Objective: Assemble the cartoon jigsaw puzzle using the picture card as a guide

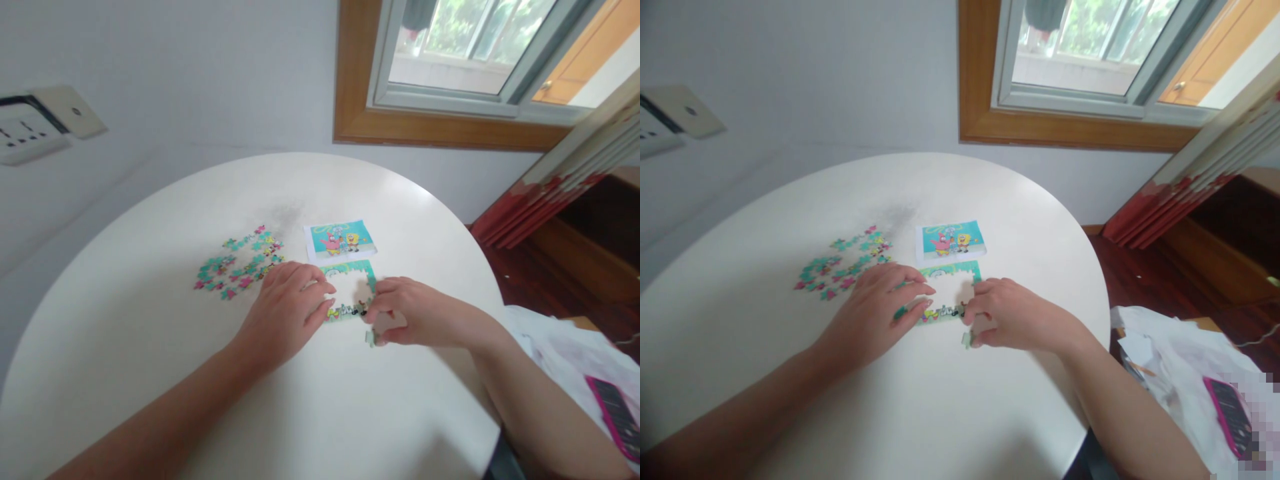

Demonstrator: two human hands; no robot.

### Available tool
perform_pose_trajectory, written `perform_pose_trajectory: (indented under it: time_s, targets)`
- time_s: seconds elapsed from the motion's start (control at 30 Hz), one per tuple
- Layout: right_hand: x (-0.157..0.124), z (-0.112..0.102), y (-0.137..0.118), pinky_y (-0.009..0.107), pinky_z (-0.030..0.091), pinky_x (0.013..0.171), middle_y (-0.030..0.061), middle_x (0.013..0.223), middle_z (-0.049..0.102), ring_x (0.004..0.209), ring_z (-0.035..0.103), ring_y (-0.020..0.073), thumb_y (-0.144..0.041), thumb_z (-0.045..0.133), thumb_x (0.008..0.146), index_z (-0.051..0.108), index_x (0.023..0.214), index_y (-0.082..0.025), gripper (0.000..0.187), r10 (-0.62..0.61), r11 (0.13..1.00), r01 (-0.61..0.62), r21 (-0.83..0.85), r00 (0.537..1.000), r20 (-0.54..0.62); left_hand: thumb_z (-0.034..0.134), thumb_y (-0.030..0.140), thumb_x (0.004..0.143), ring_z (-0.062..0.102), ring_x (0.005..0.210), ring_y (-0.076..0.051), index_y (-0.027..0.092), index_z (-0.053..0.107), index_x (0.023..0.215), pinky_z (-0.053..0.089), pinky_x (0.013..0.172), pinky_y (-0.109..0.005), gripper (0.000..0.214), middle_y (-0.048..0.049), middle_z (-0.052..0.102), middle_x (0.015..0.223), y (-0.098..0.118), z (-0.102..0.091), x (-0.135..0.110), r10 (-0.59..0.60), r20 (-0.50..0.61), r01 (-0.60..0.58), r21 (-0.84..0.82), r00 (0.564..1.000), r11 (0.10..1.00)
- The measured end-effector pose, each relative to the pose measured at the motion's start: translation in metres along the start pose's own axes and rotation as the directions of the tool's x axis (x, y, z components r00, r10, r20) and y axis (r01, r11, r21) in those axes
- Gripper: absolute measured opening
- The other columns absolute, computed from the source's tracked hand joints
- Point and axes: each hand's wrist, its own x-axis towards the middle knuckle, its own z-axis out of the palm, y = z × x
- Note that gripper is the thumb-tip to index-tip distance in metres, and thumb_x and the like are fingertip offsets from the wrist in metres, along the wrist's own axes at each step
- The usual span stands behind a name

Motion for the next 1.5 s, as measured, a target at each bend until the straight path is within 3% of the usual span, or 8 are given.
perform_pose_trajectory:
  time_s: [0.2,0.3,0.43,0.57,0.73,0.9,1.3,1.5]
  targets:
    - [0.001,-0.002,-0.001,0.027,0.043,0.083,0.0001,0.080,0.068,0.089,0.059,0.0158,-0.004,0.062,0.078,0.070,0.083,-0.021,0.020,-0.096,0.994,0.094,0.053,0.995,0.036,0.055,0.024,0.090,0.054,0.099,-0.022,0.023,0.068,0.097,0.036,0.094,-0.042,0.014,-0.0037,0.063,0.101,0.000,0.001,-0.001,0.008,0.004,-0.008,-0.010,1.000,1.000]
    - [0.002,-0.002,-0.003,0.027,0.043,0.081,0.0014,0.083,0.067,0.088,0.059,0.0159,-0.002,0.059,0.077,0.070,0.088,-0.021,0.024,-0.078,0.996,0.076,0.047,0.996,0.036,0.055,0.025,0.090,0.054,0.099,-0.022,0.023,0.068,0.096,0.036,0.094,-0.042,0.014,-0.0035,0.063,0.101,0.000,0.001,-0.001,0.011,0.003,-0.011,-0.016,1.000,1.000]
    - [0.001,-0.001,-0.004,0.029,0.042,0.079,0.0022,0.081,0.065,0.083,0.059,0.0169,-0.025,0.067,0.081,0.069,0.085,-0.021,0.006,-0.005,1.000,0.004,0.018,0.999,0.034,0.055,0.025,0.090,0.054,0.099,-0.022,0.023,0.068,0.096,0.036,0.093,-0.041,0.014,-0.0033,0.062,0.100,0.000,0.001,0.000,0.014,0.001,-0.014,-0.018,1.000,1.000]
    - [0.002,0.004,-0.006,0.031,0.039,0.080,0.0009,0.080,0.064,0.083,0.058,0.0178,-0.042,0.072,0.078,0.069,0.080,-0.022,0.020,0.069,0.997,-0.068,-0.038,0.998,0.011,0.057,0.024,0.089,0.053,0.099,-0.022,0.024,0.068,0.095,0.036,0.092,-0.042,0.013,-0.0027,0.062,0.099,0.000,0.001,0.000,0.009,0.007,-0.009,-0.026,1.000,1.000]
    - [0.003,0.007,-0.008,0.028,0.038,0.079,-0.0007,0.082,0.064,0.084,0.058,0.0152,-0.023,0.069,0.080,0.068,0.083,-0.023,0.003,0.021,0.999,-0.020,-0.040,0.999,0.032,0.057,0.025,0.089,0.052,0.098,-0.022,0.024,0.068,0.094,0.036,0.091,-0.042,0.012,-0.0025,0.062,0.099,0.001,0.000,0.000,0.000,0.011,0.001,-0.037,1.000,0.999]
    - [0.001,0.006,-0.009,0.027,0.038,0.077,-0.0008,0.079,0.063,0.083,0.056,0.0142,-0.018,0.068,0.079,0.067,0.081,-0.022,0.005,-0.001,0.999,0.002,-0.046,1.000,0.024,0.056,0.024,0.089,0.052,0.098,-0.022,0.023,0.068,0.094,0.037,0.092,-0.042,0.013,-0.0032,0.062,0.099,0.002,0.001,0.000,0.021,-0.001,-0.021,-0.070,1.000,0.997]
    - [0.003,0.006,-0.009,0.023,0.044,0.076,0.0016,0.089,0.062,0.086,0.058,0.0133,-0.009,0.065,0.077,0.063,0.079,-0.019,0.010,0.007,0.989,-0.012,0.150,0.999,0.039,0.057,0.025,0.089,0.047,0.112,-0.024,0.025,0.062,0.117,0.037,0.098,-0.040,0.028,-0.0046,0.061,0.116,0.013,0.006,-0.004,0.255,0.126,-0.241,-0.118,0.959,0.963]
    - [0.002,0.002,-0.010,0.019,0.043,0.067,-0.0019,0.080,0.064,0.072,0.057,0.0094,-0.007,0.063,0.077,0.065,0.082,-0.019,0.014,0.055,0.970,-0.049,0.237,0.998,-0.020,0.053,0.034,0.093,0.047,0.117,-0.022,0.024,0.056,0.125,0.021,0.113,-0.045,0.034,-0.0029,0.063,0.122,0.012,0.012,-0.007,0.367,0.139,-0.364,-0.050,0.920,0.930]
